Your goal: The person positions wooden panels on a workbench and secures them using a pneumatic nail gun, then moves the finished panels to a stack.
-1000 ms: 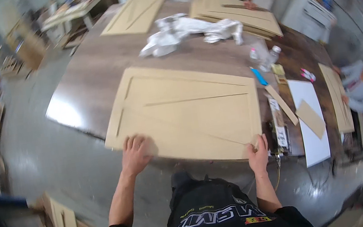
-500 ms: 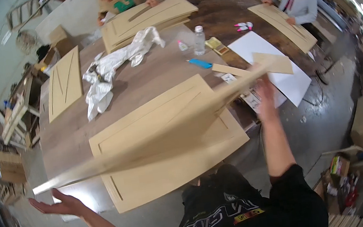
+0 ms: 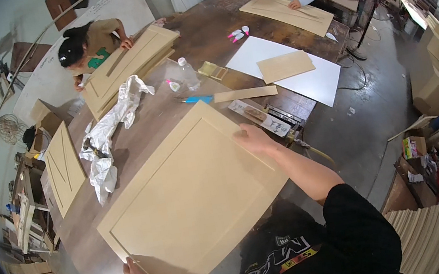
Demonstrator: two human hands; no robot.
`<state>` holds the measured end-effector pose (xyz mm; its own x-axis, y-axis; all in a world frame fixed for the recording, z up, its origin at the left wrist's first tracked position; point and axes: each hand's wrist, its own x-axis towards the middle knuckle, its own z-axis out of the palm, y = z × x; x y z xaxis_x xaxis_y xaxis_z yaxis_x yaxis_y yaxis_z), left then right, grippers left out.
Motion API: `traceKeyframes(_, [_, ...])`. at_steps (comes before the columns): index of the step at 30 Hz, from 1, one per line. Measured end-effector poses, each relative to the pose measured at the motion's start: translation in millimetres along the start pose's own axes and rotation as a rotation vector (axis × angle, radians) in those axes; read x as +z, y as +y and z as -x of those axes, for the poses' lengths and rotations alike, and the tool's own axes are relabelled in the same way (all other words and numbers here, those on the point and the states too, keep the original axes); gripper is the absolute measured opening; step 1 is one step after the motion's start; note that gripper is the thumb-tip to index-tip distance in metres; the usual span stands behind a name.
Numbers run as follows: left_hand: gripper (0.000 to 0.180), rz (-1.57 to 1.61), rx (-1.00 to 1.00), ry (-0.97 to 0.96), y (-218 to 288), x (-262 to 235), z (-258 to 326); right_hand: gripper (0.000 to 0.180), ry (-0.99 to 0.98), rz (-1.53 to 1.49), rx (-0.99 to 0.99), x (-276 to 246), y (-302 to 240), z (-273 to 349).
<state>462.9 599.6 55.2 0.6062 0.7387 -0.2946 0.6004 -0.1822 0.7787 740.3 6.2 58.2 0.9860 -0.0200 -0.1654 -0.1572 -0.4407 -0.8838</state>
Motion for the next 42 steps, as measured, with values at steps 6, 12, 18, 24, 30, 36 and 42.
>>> traceKeyframes(6, [0.050,-0.178,0.400,0.304,41,50,50,0.041,0.380,0.387,-0.465,-43,13,-35])
traceKeyframes(12, [0.037,0.210,0.416,0.090,87,200,174,0.032,0.462,0.480,-0.271,-164,106,-84])
traceKeyframes(18, [0.019,0.031,0.549,-0.176,182,346,288,0.041,0.395,0.756,-0.138,-304,172,-194])
traceKeyframes(24, [0.016,0.002,0.536,-0.497,261,461,355,0.050,0.316,0.964,-0.245,-358,208,-309])
traceKeyframes(30, [0.021,-0.083,0.596,-0.701,311,546,383,0.058,-0.009,0.877,-0.035,-402,202,-308])
traceKeyframes(36, [0.028,-0.085,0.456,-0.933,332,622,387,0.041,-0.106,0.597,0.014,-427,260,-244])
traceKeyframes(42, [0.042,0.023,0.334,-0.988,307,704,381,0.039,-0.043,-0.341,0.334,-411,274,-155])
